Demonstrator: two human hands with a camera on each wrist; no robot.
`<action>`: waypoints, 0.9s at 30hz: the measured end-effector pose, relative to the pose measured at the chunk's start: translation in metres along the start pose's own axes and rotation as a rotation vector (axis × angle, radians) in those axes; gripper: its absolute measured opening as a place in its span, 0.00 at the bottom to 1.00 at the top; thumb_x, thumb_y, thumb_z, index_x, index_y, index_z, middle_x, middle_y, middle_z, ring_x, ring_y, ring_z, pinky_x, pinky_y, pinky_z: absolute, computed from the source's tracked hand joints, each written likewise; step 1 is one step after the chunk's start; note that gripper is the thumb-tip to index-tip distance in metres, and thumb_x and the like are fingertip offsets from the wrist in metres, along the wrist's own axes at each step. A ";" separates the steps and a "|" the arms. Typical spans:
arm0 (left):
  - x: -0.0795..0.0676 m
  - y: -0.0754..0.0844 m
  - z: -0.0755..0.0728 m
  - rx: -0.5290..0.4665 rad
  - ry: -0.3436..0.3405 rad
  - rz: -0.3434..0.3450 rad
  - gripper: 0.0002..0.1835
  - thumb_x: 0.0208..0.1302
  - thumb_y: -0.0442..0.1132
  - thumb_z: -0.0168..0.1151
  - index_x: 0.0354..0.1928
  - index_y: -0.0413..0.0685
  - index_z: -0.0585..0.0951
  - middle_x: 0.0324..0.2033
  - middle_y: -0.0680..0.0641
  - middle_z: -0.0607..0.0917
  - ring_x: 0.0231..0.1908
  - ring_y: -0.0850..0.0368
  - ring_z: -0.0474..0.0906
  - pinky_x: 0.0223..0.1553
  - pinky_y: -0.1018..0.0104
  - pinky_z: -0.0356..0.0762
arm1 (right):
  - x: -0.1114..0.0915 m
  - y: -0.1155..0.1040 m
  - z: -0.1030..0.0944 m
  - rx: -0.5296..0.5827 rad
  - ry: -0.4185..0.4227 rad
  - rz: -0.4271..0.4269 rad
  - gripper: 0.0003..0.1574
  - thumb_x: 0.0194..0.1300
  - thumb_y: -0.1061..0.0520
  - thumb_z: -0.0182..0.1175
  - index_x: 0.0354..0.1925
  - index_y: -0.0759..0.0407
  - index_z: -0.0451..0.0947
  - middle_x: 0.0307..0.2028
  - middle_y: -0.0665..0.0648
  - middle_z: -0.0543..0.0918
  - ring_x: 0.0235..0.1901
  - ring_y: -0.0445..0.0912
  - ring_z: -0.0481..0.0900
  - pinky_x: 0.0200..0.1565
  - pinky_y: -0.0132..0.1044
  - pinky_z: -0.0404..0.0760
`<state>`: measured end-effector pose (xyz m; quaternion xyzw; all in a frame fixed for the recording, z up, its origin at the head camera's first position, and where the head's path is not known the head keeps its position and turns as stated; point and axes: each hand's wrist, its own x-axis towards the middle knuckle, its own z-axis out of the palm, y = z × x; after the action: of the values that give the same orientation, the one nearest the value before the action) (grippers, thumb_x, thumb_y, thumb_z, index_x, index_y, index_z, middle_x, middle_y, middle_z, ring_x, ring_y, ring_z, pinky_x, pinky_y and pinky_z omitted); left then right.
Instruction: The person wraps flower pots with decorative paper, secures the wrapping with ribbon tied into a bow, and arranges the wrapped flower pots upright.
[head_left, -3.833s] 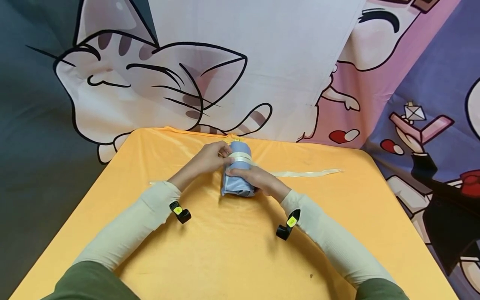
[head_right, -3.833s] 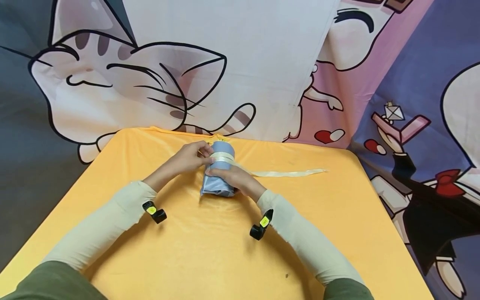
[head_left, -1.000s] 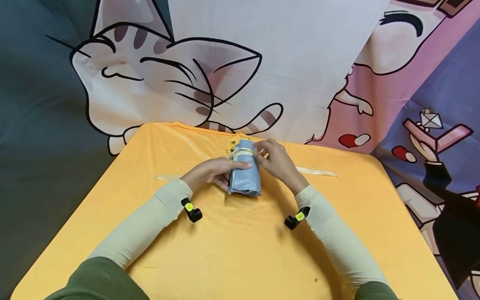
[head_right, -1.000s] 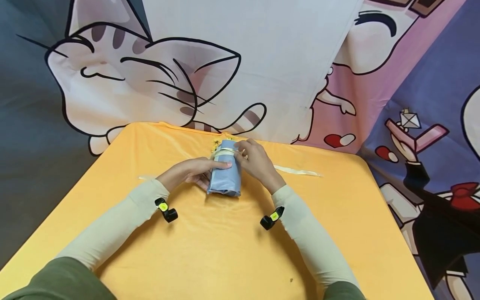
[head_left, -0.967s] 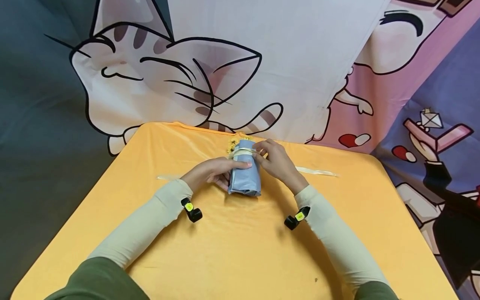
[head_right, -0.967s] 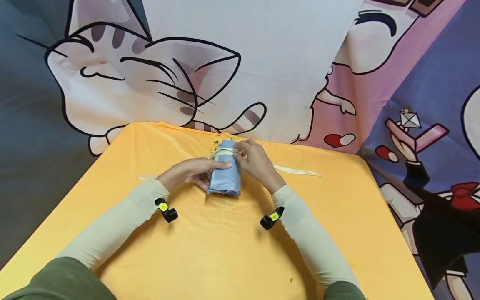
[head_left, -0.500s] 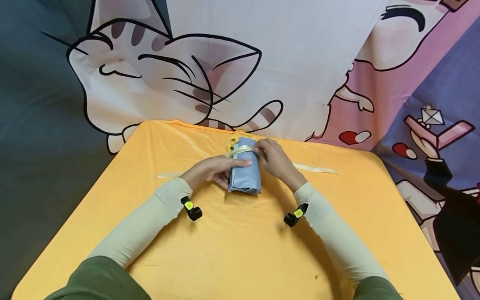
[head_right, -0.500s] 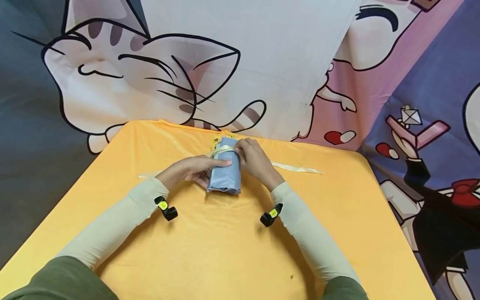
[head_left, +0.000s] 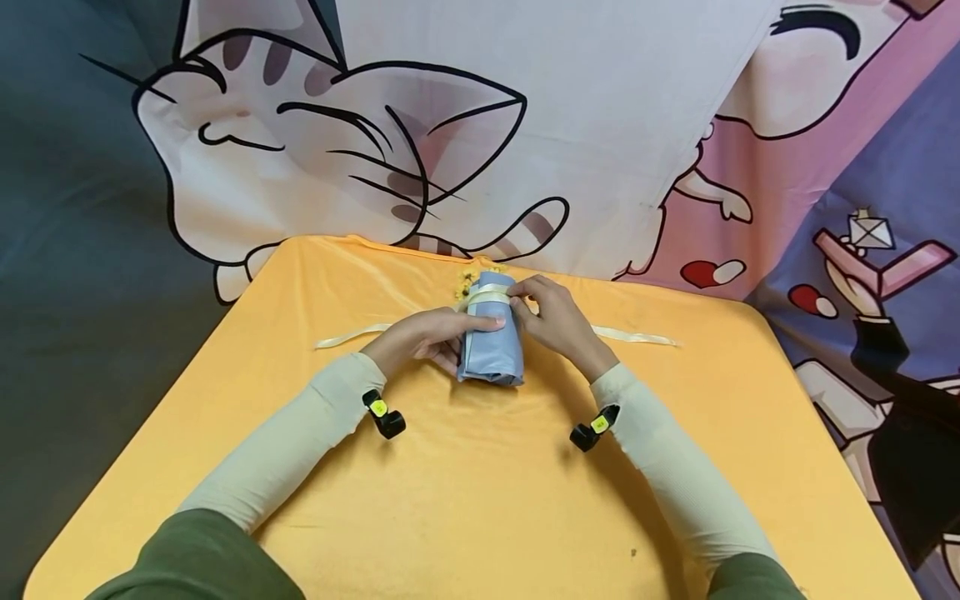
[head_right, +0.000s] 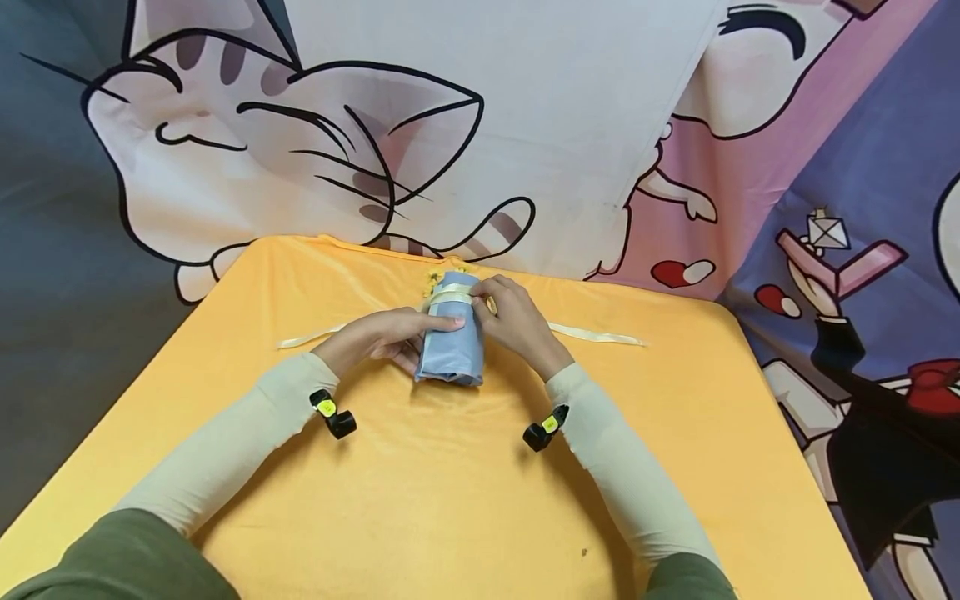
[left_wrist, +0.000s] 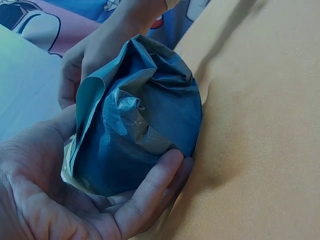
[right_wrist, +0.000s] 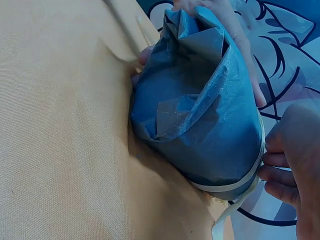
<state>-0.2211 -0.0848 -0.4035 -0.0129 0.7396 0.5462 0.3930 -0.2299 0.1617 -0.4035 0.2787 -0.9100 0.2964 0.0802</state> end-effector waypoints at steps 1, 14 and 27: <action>0.000 0.000 0.000 0.002 -0.001 0.000 0.38 0.73 0.71 0.70 0.60 0.41 0.81 0.34 0.43 0.91 0.29 0.51 0.91 0.36 0.57 0.95 | 0.000 0.000 0.001 0.002 -0.001 -0.005 0.16 0.87 0.54 0.61 0.62 0.61 0.88 0.59 0.62 0.90 0.59 0.58 0.87 0.63 0.57 0.87; 0.001 -0.001 -0.001 0.015 0.021 -0.011 0.41 0.70 0.73 0.71 0.60 0.40 0.82 0.38 0.41 0.88 0.32 0.49 0.90 0.37 0.57 0.95 | 0.002 0.001 0.005 -0.061 0.014 -0.079 0.11 0.88 0.58 0.59 0.52 0.63 0.85 0.51 0.64 0.89 0.55 0.62 0.84 0.64 0.59 0.82; 0.000 0.000 -0.001 -0.006 0.015 -0.016 0.39 0.72 0.71 0.71 0.61 0.41 0.81 0.37 0.42 0.90 0.34 0.50 0.90 0.37 0.56 0.95 | 0.007 0.007 0.004 0.011 0.041 -0.141 0.07 0.89 0.67 0.50 0.58 0.64 0.73 0.45 0.63 0.85 0.39 0.55 0.82 0.44 0.49 0.83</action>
<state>-0.2217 -0.0851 -0.4038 -0.0242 0.7407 0.5451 0.3919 -0.2393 0.1610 -0.4086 0.3364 -0.8846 0.3007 0.1180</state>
